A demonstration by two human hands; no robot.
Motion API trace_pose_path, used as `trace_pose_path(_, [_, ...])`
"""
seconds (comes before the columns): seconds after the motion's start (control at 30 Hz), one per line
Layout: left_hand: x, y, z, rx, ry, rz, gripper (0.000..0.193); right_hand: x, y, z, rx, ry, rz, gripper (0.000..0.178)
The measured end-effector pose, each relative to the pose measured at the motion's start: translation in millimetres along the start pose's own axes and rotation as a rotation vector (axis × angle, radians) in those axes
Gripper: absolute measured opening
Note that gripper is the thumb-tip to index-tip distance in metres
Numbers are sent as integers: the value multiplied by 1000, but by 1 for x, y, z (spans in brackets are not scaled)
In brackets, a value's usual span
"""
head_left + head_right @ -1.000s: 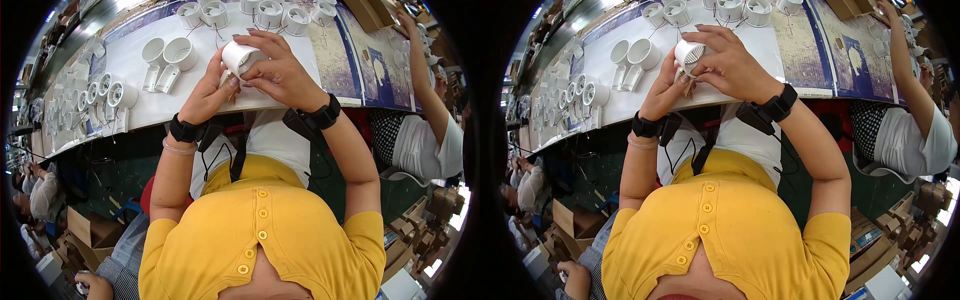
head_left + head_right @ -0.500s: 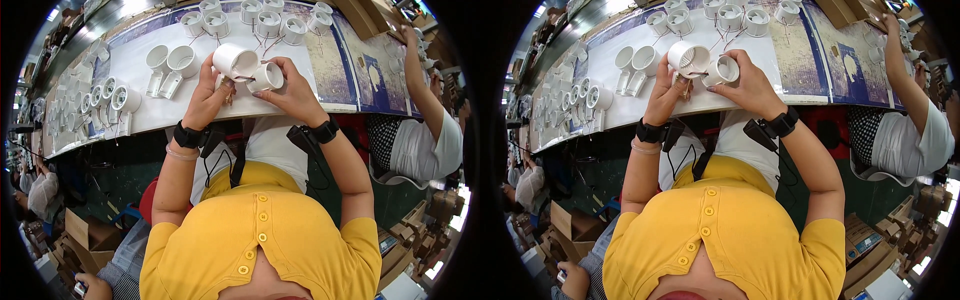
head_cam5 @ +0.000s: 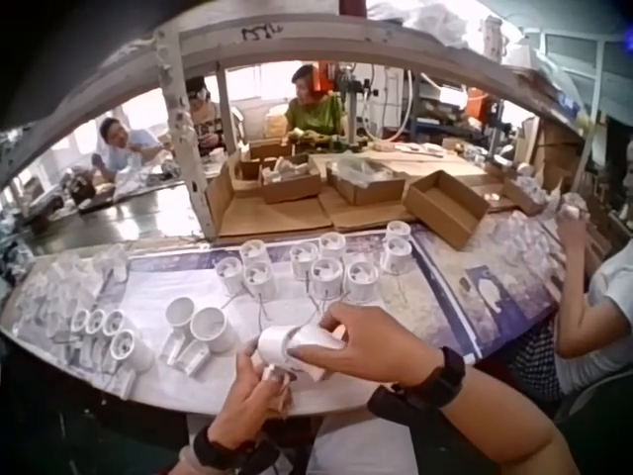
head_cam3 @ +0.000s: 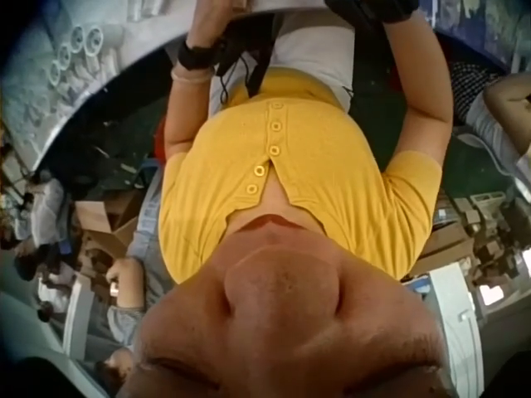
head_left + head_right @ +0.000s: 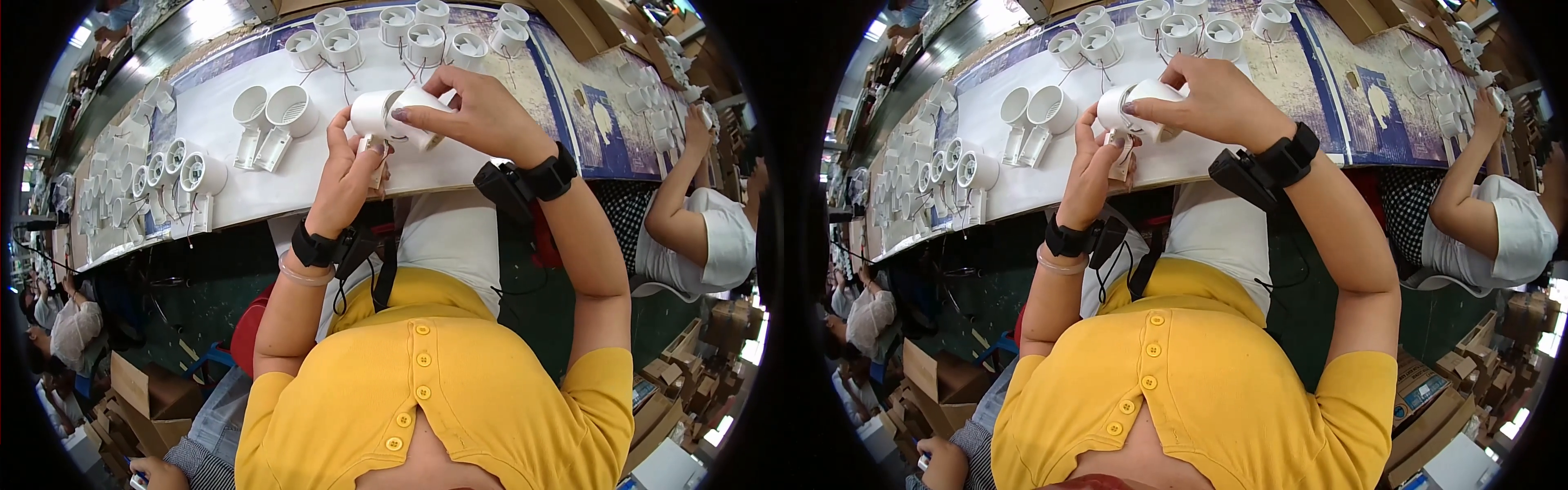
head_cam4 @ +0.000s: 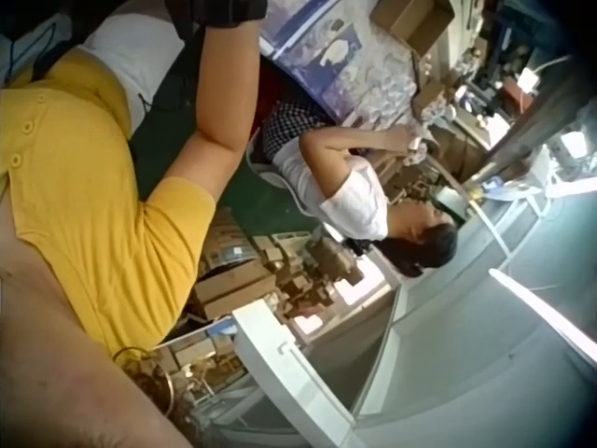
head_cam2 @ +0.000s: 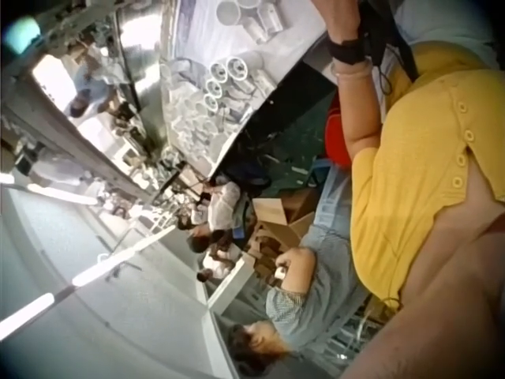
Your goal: The recorder is sitting at an assembly line workbench, assembling small white plastic components by hand.
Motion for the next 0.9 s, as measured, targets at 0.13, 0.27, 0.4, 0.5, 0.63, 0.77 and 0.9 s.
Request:
trace_pose_path(0.13, [-7,-1,-1,20,-23,178,61,11,-16,14,-357,-325,-28,47])
trace_pose_path(0.27, [-7,-5,-2,122,-76,135,63,6,-11,23,-301,-195,-454,48])
trace_pose_path(0.4, [-5,-2,-3,169,-49,72,60,-4,4,3,79,109,-71,39])
trace_pose_path(0.5, [2,-6,-3,159,-18,-38,62,-8,6,-15,538,148,-162,40])
trace_pose_path(0.63, [0,-5,-2,146,-19,1,61,-21,12,-17,530,69,-303,52])
trace_pose_path(0.77, [-1,-2,-1,193,-42,132,53,-16,14,-10,477,5,-309,52])
trace_pose_path(0.9, [2,-3,-1,64,100,594,39,-12,9,-5,399,-35,-234,51])
Point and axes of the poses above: each hand's wrist, its own z-axis towards the middle knuckle, its own x-axis out of the back of the hand, y = z × x, the point moved 1 cm from there along z, towards the middle knuckle, and after that the axes turned 14 degrees about -y, right-handed, at the moved point
